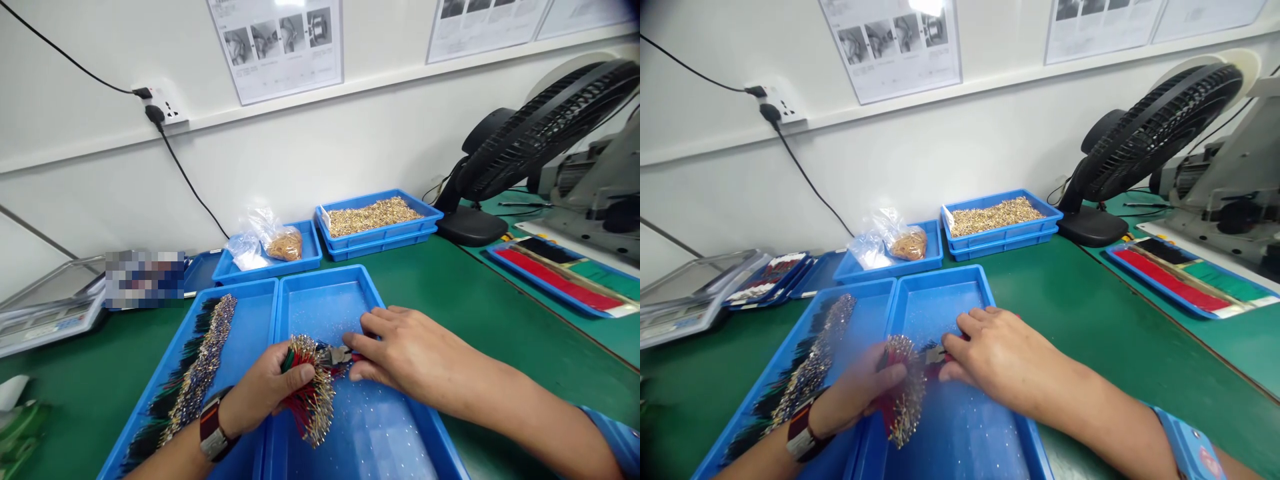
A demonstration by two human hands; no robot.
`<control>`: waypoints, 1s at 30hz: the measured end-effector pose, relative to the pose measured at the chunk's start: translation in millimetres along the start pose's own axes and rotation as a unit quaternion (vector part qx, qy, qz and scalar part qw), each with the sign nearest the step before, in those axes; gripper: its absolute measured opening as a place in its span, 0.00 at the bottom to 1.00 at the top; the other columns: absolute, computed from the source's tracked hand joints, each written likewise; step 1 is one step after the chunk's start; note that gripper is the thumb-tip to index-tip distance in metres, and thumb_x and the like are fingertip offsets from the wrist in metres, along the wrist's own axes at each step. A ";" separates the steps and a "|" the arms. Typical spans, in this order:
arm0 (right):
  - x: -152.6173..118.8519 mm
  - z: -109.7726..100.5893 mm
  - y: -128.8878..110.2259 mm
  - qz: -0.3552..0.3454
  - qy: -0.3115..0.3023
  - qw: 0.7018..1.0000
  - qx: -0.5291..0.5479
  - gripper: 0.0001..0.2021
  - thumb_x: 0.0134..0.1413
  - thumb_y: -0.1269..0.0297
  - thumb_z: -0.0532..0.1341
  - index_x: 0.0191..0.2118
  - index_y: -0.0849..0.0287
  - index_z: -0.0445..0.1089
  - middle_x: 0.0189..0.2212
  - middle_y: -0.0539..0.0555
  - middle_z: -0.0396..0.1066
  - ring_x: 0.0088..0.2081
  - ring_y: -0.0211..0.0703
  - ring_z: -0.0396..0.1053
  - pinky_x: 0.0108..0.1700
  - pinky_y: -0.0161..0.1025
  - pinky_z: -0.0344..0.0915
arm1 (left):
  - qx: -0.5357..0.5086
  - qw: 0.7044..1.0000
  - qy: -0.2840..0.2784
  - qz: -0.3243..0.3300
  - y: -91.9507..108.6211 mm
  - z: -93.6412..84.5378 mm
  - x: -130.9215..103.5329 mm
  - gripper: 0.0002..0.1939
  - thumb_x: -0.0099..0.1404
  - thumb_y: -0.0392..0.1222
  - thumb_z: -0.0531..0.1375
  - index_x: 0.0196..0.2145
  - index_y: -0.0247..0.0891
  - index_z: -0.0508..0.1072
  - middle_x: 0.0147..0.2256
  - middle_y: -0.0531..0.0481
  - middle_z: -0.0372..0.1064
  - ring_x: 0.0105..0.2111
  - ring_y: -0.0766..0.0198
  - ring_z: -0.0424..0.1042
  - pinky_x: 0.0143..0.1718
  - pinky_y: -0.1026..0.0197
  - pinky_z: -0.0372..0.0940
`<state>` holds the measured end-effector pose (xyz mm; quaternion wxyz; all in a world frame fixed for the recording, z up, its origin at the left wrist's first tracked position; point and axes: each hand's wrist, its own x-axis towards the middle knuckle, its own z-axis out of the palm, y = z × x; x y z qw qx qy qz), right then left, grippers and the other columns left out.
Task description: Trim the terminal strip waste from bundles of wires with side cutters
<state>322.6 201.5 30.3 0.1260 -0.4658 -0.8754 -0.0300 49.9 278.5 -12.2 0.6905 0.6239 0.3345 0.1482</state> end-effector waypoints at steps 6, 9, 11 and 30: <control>1.3 -1.5 0.3 0.000 -0.032 0.999 0.025 0.17 0.75 0.48 0.59 0.45 0.57 0.75 0.35 0.54 0.71 0.34 0.49 0.70 0.36 0.44 0.59 | -0.018 1.000 -0.010 -0.010 1.3 1.2 -1.0 0.32 0.61 0.68 0.70 0.43 0.33 0.75 0.26 0.57 0.63 0.18 0.74 0.52 0.16 0.68 0.48; -0.3 -3.4 0.5 -0.010 -0.032 0.999 0.037 0.17 0.76 0.49 0.58 0.42 0.57 0.75 0.32 0.52 0.70 0.32 0.46 0.70 0.34 0.43 0.57 | -0.005 1.000 0.000 -0.018 -0.1 1.3 -0.2 0.33 0.62 0.69 0.69 0.43 0.33 0.75 0.27 0.56 0.64 0.18 0.74 0.53 0.16 0.68 0.48; -1.7 -5.3 0.3 -0.011 -0.040 0.998 0.036 0.17 0.76 0.49 0.58 0.40 0.56 0.74 0.31 0.51 0.70 0.30 0.44 0.68 0.32 0.43 0.54 | 0.005 0.999 0.017 -0.032 -0.2 2.0 0.2 0.32 0.64 0.69 0.68 0.43 0.33 0.75 0.26 0.57 0.63 0.18 0.73 0.53 0.16 0.69 0.48; -5.9 -17.0 -2.3 0.001 -0.024 0.999 0.034 0.18 0.76 0.47 0.56 0.41 0.54 0.73 0.32 0.50 0.67 0.30 0.46 0.66 0.33 0.44 0.52 | -0.045 0.999 0.001 0.002 -3.8 -3.7 -2.3 0.32 0.60 0.67 0.71 0.43 0.32 0.77 0.29 0.52 0.66 0.23 0.71 0.57 0.24 0.67 0.53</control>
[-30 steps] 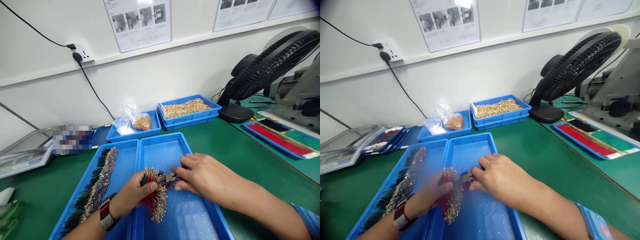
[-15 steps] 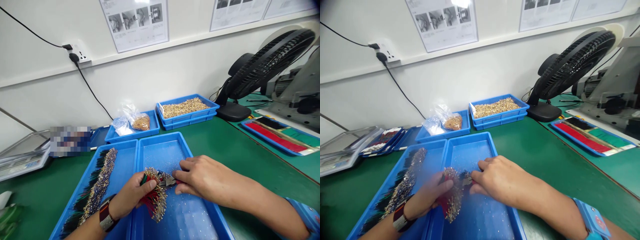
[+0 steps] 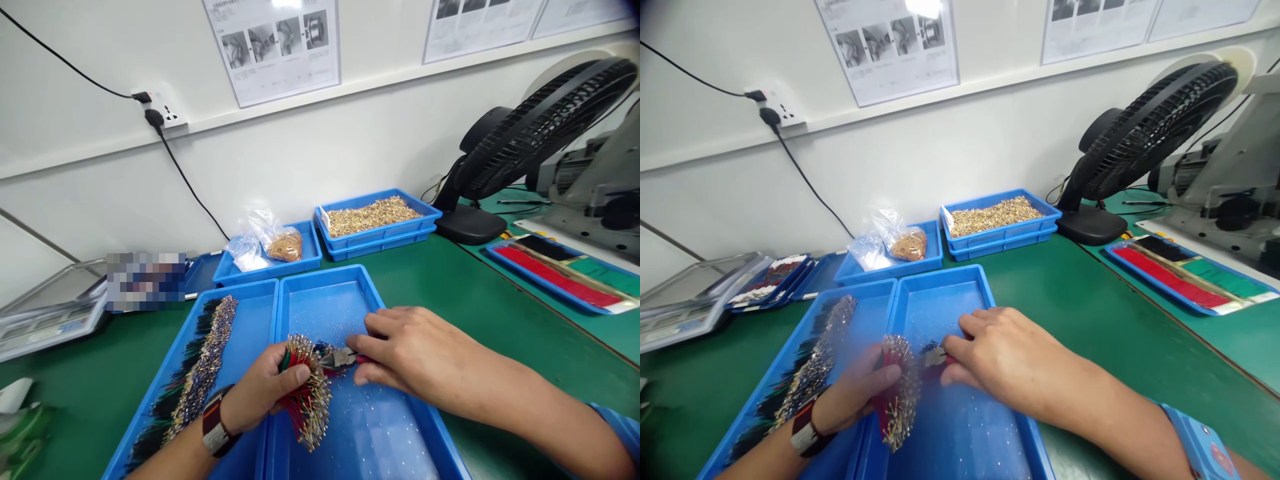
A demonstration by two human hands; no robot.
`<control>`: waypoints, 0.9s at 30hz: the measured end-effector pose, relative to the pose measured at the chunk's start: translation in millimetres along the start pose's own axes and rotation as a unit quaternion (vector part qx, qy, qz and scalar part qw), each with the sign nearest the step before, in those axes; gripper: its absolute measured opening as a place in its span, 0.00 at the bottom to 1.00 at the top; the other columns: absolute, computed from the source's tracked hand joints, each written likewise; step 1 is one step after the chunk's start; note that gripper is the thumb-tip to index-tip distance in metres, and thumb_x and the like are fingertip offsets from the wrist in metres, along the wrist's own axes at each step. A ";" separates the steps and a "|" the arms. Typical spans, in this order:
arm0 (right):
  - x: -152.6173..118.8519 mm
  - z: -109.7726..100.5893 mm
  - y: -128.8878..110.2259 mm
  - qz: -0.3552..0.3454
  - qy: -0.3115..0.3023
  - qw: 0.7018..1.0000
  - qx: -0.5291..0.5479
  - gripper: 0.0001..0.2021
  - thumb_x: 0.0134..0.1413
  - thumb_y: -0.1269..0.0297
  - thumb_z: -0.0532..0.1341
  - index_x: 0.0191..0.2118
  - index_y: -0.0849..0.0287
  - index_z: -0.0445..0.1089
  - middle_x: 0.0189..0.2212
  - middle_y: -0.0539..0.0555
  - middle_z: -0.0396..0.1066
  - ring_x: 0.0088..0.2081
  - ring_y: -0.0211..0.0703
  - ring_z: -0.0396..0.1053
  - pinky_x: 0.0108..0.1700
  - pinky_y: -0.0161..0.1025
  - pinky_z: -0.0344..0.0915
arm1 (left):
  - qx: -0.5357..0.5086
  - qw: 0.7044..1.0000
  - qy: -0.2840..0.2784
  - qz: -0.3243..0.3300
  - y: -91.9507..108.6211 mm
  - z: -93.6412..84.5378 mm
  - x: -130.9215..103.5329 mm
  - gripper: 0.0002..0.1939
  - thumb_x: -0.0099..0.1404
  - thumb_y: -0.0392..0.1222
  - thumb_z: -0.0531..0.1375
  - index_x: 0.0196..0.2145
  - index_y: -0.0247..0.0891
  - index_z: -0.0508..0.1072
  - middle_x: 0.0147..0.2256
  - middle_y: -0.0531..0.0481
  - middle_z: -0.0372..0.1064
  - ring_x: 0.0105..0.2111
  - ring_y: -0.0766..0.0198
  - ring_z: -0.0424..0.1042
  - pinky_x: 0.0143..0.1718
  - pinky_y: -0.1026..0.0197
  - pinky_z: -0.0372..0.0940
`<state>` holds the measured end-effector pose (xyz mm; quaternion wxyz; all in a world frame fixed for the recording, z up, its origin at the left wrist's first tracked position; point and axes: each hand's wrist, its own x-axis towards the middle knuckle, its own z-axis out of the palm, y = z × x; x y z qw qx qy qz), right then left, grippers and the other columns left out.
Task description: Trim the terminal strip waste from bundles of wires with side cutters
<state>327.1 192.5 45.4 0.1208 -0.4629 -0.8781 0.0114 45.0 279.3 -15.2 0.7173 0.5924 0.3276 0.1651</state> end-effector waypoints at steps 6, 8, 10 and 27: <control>2.6 9.4 2.3 -0.012 0.025 1.000 -0.015 0.18 0.74 0.46 0.58 0.46 0.55 0.75 0.34 0.52 0.69 0.34 0.48 0.68 0.36 0.45 0.56 | -0.013 1.000 -0.015 0.008 -2.3 -0.8 0.4 0.31 0.60 0.65 0.73 0.43 0.32 0.78 0.30 0.52 0.66 0.26 0.69 0.59 0.27 0.67 0.57; 3.6 10.1 2.4 -0.011 0.009 1.000 -0.008 0.18 0.75 0.46 0.58 0.46 0.55 0.75 0.34 0.52 0.69 0.34 0.48 0.68 0.37 0.45 0.57 | -0.008 1.000 -0.021 0.011 -1.8 -1.0 0.3 0.31 0.60 0.65 0.73 0.42 0.32 0.78 0.30 0.52 0.67 0.27 0.68 0.59 0.28 0.67 0.57; 4.5 9.9 2.4 -0.008 -0.010 1.000 0.002 0.18 0.75 0.46 0.57 0.45 0.55 0.75 0.35 0.53 0.69 0.35 0.49 0.68 0.38 0.45 0.58 | -0.004 0.999 -0.033 0.017 0.4 -0.8 0.0 0.30 0.60 0.64 0.73 0.43 0.32 0.79 0.32 0.50 0.69 0.29 0.67 0.62 0.30 0.66 0.59; 0.9 2.7 2.9 0.001 -0.021 0.999 0.027 0.18 0.77 0.47 0.55 0.41 0.54 0.72 0.31 0.50 0.68 0.29 0.44 0.65 0.32 0.43 0.51 | 0.084 0.995 0.004 0.043 7.3 1.7 3.4 0.28 0.65 0.65 0.69 0.44 0.33 0.79 0.36 0.48 0.74 0.33 0.62 0.67 0.38 0.62 0.66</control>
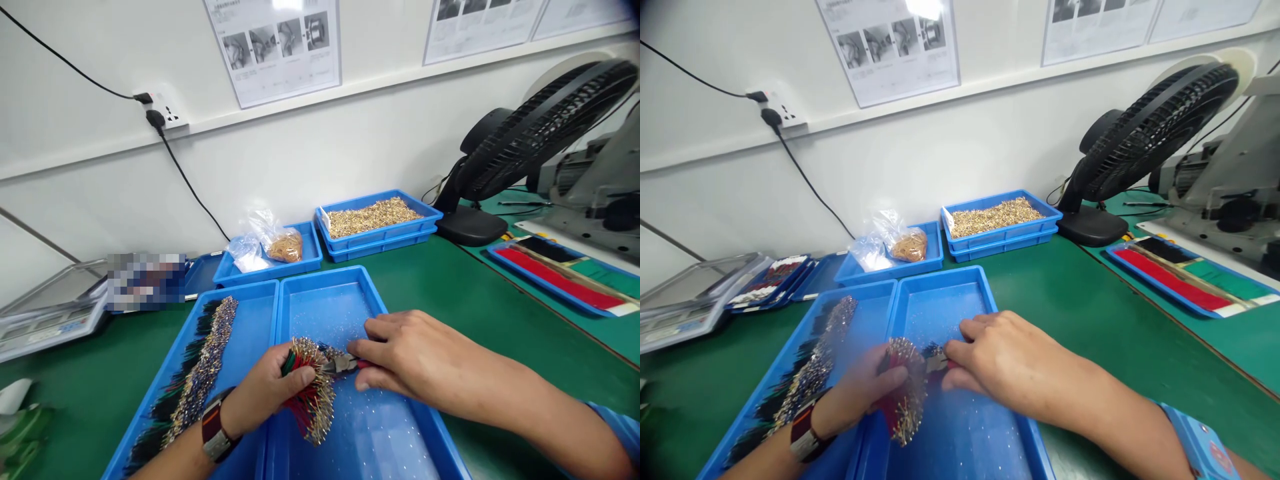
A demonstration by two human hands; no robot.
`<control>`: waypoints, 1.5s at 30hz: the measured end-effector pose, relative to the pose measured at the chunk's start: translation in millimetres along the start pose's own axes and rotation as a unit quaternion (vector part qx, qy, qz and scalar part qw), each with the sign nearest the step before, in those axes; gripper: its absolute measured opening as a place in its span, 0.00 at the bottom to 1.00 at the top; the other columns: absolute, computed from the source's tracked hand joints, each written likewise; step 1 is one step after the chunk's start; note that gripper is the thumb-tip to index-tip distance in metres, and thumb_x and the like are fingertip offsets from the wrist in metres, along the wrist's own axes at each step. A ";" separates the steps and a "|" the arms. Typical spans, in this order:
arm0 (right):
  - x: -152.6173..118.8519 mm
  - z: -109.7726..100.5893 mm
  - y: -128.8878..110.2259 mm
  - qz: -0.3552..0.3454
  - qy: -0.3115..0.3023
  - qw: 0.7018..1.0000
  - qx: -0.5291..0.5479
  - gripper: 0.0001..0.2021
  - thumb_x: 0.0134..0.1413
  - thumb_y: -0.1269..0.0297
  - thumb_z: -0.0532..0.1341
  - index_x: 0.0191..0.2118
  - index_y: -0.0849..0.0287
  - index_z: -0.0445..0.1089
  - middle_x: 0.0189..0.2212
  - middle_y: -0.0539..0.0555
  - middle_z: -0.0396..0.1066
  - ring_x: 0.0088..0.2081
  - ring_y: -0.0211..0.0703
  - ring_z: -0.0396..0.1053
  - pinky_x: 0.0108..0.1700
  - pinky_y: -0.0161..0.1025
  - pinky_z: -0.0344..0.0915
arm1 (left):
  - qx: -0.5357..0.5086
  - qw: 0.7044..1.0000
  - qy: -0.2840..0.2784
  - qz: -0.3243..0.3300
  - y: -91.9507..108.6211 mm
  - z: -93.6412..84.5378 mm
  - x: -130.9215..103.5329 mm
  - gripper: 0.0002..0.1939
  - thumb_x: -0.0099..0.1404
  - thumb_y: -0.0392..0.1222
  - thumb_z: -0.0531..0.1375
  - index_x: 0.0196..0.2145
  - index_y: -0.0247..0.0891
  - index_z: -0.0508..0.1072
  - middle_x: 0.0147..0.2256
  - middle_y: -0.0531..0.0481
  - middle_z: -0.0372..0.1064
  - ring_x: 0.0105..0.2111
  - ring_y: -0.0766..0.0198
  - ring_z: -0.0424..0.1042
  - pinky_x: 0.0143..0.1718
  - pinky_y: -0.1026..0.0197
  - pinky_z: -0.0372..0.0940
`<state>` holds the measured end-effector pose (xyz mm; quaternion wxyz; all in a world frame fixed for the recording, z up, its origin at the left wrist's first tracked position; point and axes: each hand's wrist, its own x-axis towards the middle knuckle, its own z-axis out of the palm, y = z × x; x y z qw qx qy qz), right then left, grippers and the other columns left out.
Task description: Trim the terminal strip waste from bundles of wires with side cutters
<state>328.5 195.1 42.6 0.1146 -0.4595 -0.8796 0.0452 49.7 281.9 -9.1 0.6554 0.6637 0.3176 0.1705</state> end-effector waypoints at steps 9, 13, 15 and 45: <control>1.8 5.0 5.6 0.014 0.039 0.999 -0.032 0.19 0.77 0.46 0.53 0.45 0.54 0.74 0.32 0.51 0.68 0.31 0.48 0.66 0.33 0.45 0.52 | 0.032 0.999 0.025 0.019 0.7 -1.2 -1.8 0.31 0.65 0.68 0.68 0.46 0.33 0.80 0.41 0.44 0.79 0.40 0.55 0.73 0.45 0.57 0.69; 3.6 6.3 5.7 0.021 0.032 0.999 -0.028 0.19 0.77 0.46 0.53 0.46 0.54 0.74 0.33 0.51 0.69 0.32 0.49 0.67 0.34 0.45 0.53 | 0.047 0.998 0.036 0.021 1.7 -0.9 -2.3 0.32 0.66 0.69 0.67 0.47 0.33 0.81 0.43 0.42 0.80 0.43 0.53 0.74 0.48 0.55 0.69; 4.0 6.6 5.8 0.020 0.033 0.999 -0.027 0.19 0.77 0.46 0.54 0.46 0.54 0.74 0.33 0.52 0.69 0.32 0.49 0.68 0.34 0.45 0.53 | 0.058 0.997 0.037 0.025 2.4 -0.7 -2.6 0.32 0.66 0.69 0.66 0.47 0.33 0.81 0.43 0.42 0.80 0.43 0.53 0.74 0.48 0.55 0.69; 1.9 5.3 2.5 0.003 0.026 0.999 -0.036 0.18 0.76 0.49 0.57 0.38 0.55 0.71 0.30 0.50 0.68 0.28 0.45 0.65 0.30 0.43 0.47 | -0.075 0.992 0.092 -0.041 0.3 9.7 -1.1 0.31 0.62 0.67 0.71 0.43 0.34 0.76 0.28 0.56 0.68 0.23 0.70 0.59 0.27 0.66 0.59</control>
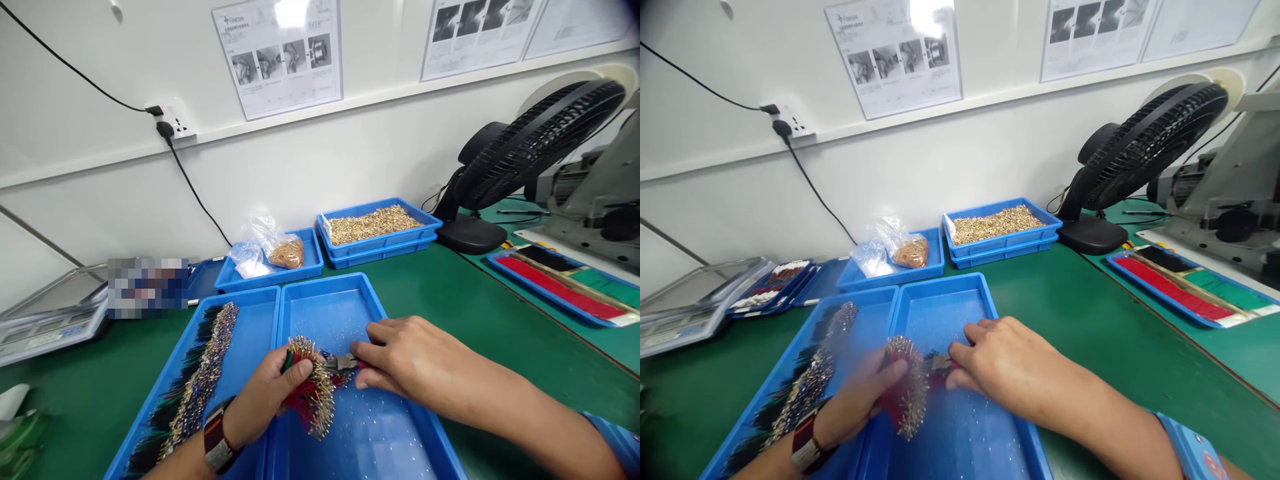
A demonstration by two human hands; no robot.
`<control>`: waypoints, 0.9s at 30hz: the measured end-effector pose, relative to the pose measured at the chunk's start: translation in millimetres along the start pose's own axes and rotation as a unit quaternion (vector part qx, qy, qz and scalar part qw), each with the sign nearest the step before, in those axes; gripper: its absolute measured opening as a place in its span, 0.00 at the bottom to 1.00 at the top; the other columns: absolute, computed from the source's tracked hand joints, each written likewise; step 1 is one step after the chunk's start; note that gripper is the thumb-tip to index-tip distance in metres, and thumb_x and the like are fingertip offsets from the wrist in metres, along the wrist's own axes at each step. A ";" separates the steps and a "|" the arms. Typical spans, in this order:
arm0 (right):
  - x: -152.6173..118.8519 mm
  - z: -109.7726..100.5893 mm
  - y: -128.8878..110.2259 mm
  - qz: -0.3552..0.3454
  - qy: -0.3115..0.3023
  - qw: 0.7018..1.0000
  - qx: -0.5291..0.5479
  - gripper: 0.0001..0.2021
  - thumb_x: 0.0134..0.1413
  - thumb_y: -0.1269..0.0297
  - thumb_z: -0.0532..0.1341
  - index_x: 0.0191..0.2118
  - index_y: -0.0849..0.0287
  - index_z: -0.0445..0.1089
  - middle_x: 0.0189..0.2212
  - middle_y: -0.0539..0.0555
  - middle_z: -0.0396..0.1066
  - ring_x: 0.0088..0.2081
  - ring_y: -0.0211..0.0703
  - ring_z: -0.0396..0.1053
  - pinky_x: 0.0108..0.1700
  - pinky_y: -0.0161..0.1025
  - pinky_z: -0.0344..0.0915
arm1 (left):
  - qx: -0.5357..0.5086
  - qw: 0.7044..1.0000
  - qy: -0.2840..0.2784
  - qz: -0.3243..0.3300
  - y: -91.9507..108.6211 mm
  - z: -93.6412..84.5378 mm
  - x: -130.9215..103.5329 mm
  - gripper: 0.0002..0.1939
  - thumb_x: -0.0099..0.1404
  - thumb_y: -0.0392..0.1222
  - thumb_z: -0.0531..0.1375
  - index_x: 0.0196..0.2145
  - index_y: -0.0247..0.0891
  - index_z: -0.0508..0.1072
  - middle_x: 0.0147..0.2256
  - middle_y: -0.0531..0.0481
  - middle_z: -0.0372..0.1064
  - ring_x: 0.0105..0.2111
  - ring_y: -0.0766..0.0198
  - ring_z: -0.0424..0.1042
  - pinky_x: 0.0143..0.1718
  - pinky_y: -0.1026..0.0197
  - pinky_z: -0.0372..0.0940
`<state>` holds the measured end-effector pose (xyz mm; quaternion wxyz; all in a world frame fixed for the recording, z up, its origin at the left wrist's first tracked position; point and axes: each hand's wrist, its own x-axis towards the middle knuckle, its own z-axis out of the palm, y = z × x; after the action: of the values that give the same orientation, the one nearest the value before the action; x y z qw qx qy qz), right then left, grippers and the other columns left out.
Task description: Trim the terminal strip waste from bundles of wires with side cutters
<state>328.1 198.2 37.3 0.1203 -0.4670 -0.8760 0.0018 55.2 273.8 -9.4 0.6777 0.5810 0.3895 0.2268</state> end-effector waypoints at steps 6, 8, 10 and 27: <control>2.2 2.2 1.7 0.006 0.026 0.999 -0.017 0.17 0.76 0.48 0.56 0.41 0.56 0.73 0.31 0.51 0.68 0.30 0.47 0.66 0.32 0.44 0.51 | -0.012 0.999 -0.051 0.009 -0.7 -3.6 0.6 0.29 0.63 0.66 0.70 0.42 0.34 0.76 0.31 0.52 0.70 0.28 0.67 0.64 0.32 0.64 0.62; 3.2 4.6 1.6 0.000 0.037 0.999 -0.023 0.17 0.77 0.49 0.56 0.42 0.56 0.73 0.32 0.51 0.68 0.30 0.47 0.66 0.32 0.44 0.51 | 0.014 0.997 -0.067 0.020 -0.3 -4.8 0.6 0.29 0.64 0.66 0.70 0.41 0.34 0.77 0.31 0.52 0.70 0.29 0.66 0.64 0.33 0.64 0.62; 3.4 6.6 0.5 -0.005 0.044 0.999 -0.023 0.18 0.76 0.48 0.56 0.44 0.56 0.74 0.32 0.51 0.68 0.30 0.47 0.65 0.33 0.44 0.52 | 0.051 0.996 -0.069 0.036 1.6 -5.0 0.5 0.28 0.65 0.66 0.69 0.40 0.34 0.78 0.30 0.52 0.69 0.30 0.64 0.63 0.34 0.63 0.62; 2.9 8.3 -0.1 -0.013 0.019 0.999 -0.027 0.17 0.74 0.48 0.60 0.46 0.57 0.76 0.34 0.53 0.70 0.32 0.48 0.68 0.35 0.44 0.57 | -0.010 0.993 -0.104 -0.059 -5.6 -9.5 1.7 0.33 0.59 0.66 0.73 0.44 0.33 0.75 0.30 0.53 0.67 0.24 0.70 0.58 0.25 0.66 0.53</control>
<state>324.8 201.4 29.9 0.1242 -0.4586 -0.8794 -0.0325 47.9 279.7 -15.5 0.7327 0.5704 0.3482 0.1287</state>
